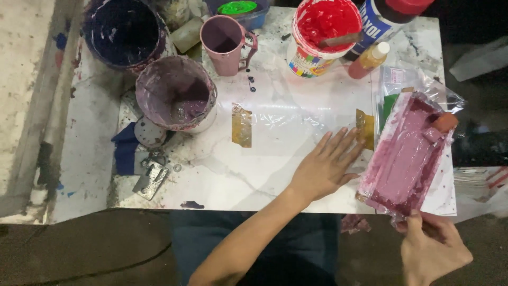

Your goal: Applying ink to small plastic strips using a sponge applicator and then placing them into individual plastic bags.

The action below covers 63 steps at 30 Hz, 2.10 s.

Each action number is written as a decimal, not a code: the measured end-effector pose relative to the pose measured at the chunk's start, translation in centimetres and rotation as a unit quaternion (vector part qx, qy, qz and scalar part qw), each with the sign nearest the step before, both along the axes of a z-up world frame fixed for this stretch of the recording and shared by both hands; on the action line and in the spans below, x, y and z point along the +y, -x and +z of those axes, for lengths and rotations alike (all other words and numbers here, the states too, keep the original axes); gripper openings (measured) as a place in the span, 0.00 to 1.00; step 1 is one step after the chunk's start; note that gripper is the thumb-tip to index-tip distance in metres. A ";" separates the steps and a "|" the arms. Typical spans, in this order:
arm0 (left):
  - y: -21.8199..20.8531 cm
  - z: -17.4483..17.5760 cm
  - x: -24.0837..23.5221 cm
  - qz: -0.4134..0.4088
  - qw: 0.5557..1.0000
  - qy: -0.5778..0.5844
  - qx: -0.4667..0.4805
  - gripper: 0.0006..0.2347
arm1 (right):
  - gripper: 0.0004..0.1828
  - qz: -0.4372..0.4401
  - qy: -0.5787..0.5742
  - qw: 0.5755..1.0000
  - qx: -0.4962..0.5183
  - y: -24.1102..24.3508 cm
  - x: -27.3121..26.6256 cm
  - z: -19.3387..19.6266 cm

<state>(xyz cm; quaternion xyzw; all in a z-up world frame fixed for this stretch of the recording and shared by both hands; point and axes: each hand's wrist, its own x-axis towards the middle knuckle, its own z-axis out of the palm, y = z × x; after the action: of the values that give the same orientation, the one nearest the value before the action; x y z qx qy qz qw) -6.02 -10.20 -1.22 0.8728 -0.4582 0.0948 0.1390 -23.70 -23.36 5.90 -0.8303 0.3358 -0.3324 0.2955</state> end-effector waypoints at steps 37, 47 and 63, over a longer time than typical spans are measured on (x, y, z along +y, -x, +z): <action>0.0 5.5 20.0 0.324 0.666 0.474 0.477 0.25 | 0.08 0.316 0.013 0.949 -0.018 -9.4 12.0 -1.2; 1.6 6.7 21.7 0.347 0.656 0.455 0.492 0.25 | 0.37 0.307 0.116 0.906 0.269 -12.9 1.3 -3.6; 4.7 6.2 24.0 0.356 0.659 0.443 0.493 0.24 | 0.35 0.306 0.082 0.934 0.163 -10.3 2.9 -1.0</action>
<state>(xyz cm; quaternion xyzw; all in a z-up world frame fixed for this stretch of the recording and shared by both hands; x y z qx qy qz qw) -10.73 13.79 5.00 0.7233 0.1193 -0.1156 0.6703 -13.44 -20.50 4.87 -0.9571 0.0804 -0.1122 0.2547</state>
